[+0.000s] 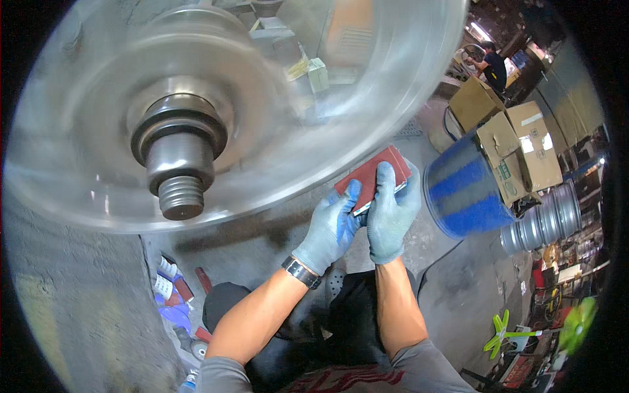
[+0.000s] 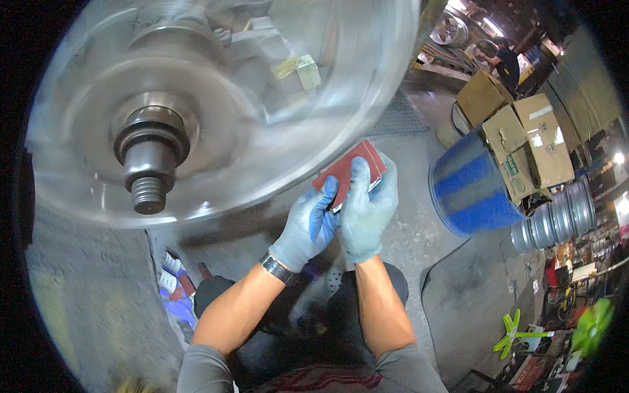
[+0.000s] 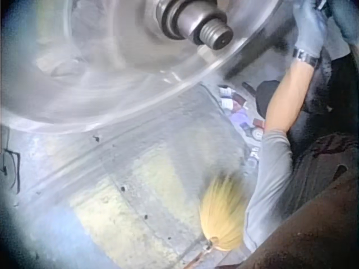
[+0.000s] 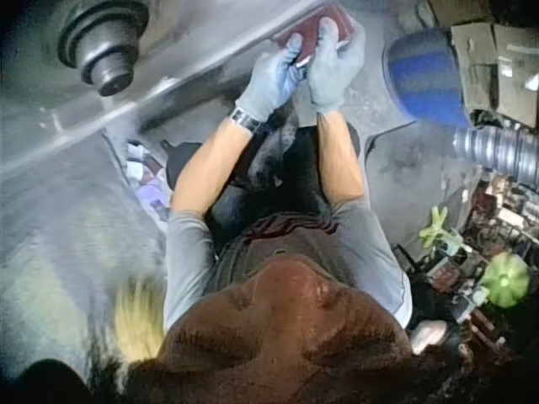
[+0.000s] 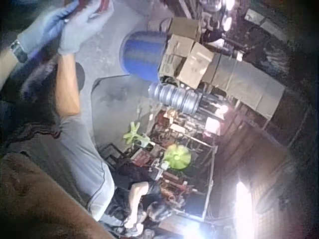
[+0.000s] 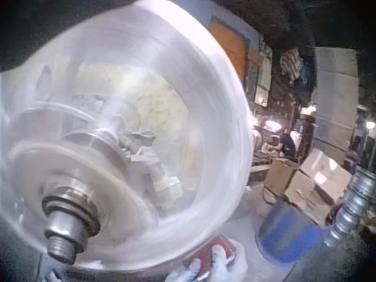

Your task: The person sits on the floor and uses a sanding block to sand the surface of a spinning car wheel mounted on a lathe. They hold the sanding block against the rotating wheel, moving it along the face and rim to smooth the metal.

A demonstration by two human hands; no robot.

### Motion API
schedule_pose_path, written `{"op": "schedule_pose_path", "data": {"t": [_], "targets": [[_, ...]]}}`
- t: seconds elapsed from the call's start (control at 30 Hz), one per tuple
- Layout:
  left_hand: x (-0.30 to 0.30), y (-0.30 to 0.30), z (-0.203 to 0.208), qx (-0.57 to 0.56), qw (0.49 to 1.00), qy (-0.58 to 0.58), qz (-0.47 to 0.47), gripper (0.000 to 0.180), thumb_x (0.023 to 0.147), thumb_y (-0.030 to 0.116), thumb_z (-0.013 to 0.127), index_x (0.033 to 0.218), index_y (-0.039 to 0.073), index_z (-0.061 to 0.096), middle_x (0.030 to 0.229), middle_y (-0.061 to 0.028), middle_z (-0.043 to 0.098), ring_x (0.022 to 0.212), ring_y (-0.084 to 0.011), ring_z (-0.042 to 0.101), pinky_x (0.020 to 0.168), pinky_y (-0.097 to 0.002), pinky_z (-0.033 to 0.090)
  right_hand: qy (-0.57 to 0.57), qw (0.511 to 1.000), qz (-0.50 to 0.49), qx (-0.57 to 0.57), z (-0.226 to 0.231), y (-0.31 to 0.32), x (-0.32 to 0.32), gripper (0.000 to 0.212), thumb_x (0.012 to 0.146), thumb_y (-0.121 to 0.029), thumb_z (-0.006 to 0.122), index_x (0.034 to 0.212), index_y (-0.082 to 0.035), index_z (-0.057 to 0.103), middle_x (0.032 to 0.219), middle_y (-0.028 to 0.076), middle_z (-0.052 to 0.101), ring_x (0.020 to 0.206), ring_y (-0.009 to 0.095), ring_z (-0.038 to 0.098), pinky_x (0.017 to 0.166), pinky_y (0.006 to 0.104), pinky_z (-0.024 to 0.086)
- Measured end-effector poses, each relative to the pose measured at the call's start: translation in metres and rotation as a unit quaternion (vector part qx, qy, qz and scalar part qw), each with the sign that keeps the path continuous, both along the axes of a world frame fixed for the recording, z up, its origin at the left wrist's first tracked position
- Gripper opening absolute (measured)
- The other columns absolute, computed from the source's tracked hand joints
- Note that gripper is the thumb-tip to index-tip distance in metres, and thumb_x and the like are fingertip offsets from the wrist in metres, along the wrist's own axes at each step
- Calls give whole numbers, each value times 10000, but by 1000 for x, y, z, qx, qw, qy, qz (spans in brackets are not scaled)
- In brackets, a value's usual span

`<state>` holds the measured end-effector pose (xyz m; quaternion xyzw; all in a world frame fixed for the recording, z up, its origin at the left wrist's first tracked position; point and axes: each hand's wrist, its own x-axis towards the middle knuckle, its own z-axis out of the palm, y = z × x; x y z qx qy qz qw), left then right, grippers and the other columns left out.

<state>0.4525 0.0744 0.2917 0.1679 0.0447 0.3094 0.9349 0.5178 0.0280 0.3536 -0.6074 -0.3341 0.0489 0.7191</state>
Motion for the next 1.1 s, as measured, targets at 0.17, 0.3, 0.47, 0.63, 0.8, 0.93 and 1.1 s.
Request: {"op": "schedule_pose_path", "data": {"t": [0.17,0.3,0.47,0.63,0.8,0.93,1.1], "targets": [[-4,-1,6,-18,999,-32,-10,440,1076,275,555,1434,27,493,1346,-105,635,1220,-206,634,1042,-361,535,-31,999,-9,-6,-3,0,1,268,1050,-151,606,1236,39,578,1136,101,669,1021,130,625,906,294,511],[-3,0,9,-24,998,-60,-28,455,1075,288,553,1442,29,486,1350,-102,634,1233,-204,625,1060,-366,521,-33,999,-7,-6,-2,1,2,267,1050,-150,608,1231,43,576,1125,107,672,1010,131,632,897,284,515],[6,1,0,-30,999,-39,0,446,1069,294,566,1422,29,506,1352,-108,629,1237,-200,616,1067,-361,509,-36,999,-22,-6,-5,2,3,254,1048,-153,622,1212,39,598,1083,88,678,976,129,623,876,290,507],[7,2,-6,-5,1000,-13,9,571,1001,366,679,1457,72,504,1415,-54,609,1269,-198,602,1085,-383,493,-50,999,-17,2,-7,5,1,270,1048,-151,611,1226,48,571,1095,110,675,985,130,634,876,285,517],[5,3,-4,-3,1000,-15,14,547,1005,358,678,1445,75,517,1393,-54,623,1262,-195,606,1072,-386,500,-53,998,-21,-6,-9,5,2,267,1049,-155,611,1224,44,575,1100,105,672,992,133,631,878,287,516],[5,4,-6,-11,1000,-2,17,519,1011,347,671,1431,77,528,1377,-59,630,1251,-195,613,1067,-389,505,-52,998,-30,-7,-11,7,1,269,1050,-162,609,1226,40,578,1105,106,670,999,137,629,887,294,514],[4,5,-7,-23,1000,2,9,493,1017,327,666,1422,78,535,1374,-60,634,1233,-193,626,1058,-388,513,-53,998,-32,-10,-11,8,1,273,1051,-167,609,1224,42,576,1102,110,669,999,138,628,887,295,513]]}}
